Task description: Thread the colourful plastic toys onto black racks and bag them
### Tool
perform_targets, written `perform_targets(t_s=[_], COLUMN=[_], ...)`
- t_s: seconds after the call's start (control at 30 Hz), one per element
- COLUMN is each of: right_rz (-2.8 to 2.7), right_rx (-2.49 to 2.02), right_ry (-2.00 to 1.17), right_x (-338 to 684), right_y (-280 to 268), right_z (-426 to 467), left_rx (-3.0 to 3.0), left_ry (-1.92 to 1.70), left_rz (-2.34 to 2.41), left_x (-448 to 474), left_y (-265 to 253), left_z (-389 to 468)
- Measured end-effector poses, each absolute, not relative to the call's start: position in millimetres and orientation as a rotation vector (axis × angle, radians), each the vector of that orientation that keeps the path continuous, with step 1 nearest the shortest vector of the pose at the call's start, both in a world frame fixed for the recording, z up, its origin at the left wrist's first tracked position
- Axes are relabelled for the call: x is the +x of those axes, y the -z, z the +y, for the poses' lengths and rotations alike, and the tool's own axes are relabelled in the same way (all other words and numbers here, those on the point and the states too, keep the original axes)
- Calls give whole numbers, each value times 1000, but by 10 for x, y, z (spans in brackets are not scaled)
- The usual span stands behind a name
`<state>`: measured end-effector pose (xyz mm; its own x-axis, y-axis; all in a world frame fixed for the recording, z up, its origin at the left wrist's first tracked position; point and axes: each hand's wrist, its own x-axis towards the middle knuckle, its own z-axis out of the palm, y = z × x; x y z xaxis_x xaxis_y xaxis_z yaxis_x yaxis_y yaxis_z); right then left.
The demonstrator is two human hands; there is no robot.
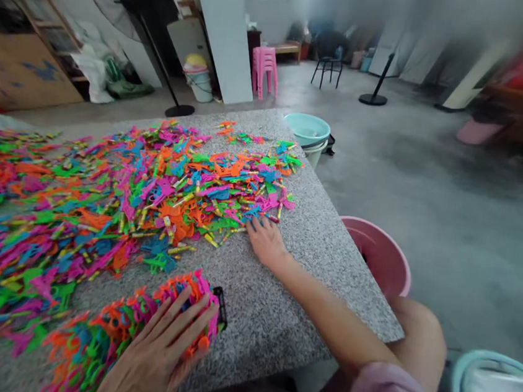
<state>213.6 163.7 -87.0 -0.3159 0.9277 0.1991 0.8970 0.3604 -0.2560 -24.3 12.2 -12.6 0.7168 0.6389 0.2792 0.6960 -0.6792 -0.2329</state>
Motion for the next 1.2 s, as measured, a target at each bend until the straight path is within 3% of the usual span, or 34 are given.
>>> perform_targets(t_s=[0.1,0.23,0.47,0.57,0.67,0.77,0.93,1.2], right_rz=[-2422,-2233,-1844,-1797,-1612,-1461,-1548,-2297], right_rx=[-1448,-1351,-2150,-2151,-1790,-1399,-1176,-1054], right_ry=[-84,-284,-397,-748,-1212,-1464,-1370,-1118], right_x=[2332,2740,2695,2678,2569,2249,1771,1792], right_y=[1085,1215,903,886,982,1098,1157,901], right_z=[1550,1205,1022,1070,984,786,744,1035], left_rx=[-2617,-2671,-2723,-2758,-2803,-2827,-2852,-2848], left_ry=[240,240,170,118,43,40,128,151], left_rz=[-1043,-1082,-1133,-1177,-1255,-1272,-1328,-1320], left_x=[-252,-234,-195,-176,-155,-136,-117,-119], left_y=[116,133,96,31,-17,-35,-39,-14], left_z=[121,114,105,67,42,46,61,46])
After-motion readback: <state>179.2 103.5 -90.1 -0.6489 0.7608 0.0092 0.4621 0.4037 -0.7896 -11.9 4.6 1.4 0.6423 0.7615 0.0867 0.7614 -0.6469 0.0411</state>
